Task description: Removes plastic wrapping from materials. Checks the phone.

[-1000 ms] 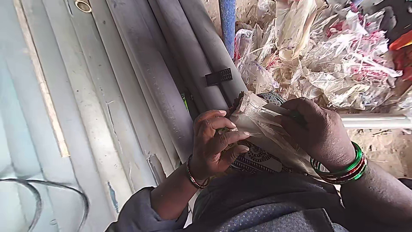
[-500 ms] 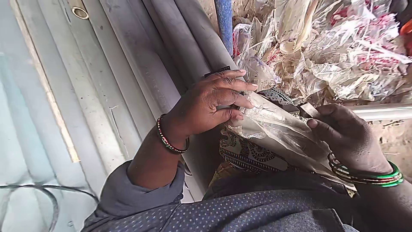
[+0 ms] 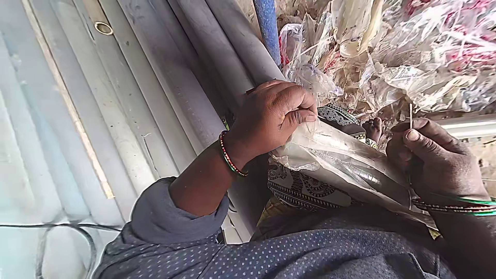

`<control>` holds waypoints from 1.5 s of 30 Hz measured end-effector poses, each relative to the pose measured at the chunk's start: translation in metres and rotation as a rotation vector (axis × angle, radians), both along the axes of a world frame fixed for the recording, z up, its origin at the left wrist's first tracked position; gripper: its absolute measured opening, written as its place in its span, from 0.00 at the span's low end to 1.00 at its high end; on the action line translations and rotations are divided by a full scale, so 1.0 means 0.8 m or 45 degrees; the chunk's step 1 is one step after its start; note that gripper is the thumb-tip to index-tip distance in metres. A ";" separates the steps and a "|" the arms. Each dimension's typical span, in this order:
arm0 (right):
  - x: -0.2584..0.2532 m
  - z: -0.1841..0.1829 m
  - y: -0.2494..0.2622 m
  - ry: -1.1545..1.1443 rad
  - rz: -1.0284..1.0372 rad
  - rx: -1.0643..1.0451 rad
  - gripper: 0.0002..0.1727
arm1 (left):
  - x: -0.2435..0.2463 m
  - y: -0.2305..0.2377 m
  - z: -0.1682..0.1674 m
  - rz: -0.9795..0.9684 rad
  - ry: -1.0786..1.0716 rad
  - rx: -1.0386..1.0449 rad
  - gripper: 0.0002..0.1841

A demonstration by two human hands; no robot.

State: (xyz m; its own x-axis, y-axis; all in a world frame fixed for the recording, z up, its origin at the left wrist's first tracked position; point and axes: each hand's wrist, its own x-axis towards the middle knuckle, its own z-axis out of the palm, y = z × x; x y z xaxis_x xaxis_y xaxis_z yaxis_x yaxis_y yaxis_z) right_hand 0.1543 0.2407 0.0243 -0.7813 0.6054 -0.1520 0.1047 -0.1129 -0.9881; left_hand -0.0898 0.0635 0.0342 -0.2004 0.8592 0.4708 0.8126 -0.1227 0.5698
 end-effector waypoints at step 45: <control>0.001 -0.012 0.007 0.090 -0.018 -0.113 0.13 | 0.065 -0.080 0.012 0.583 -0.966 -0.252 0.02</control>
State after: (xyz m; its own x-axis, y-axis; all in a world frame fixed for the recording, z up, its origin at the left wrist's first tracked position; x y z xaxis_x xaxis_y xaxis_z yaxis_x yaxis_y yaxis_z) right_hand 0.1551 0.2467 0.0150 -0.7833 0.6032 -0.1505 0.0331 -0.2013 -0.9790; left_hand -0.0380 -0.0004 0.0439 -0.7384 0.6702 -0.0743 0.1560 0.2770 0.9481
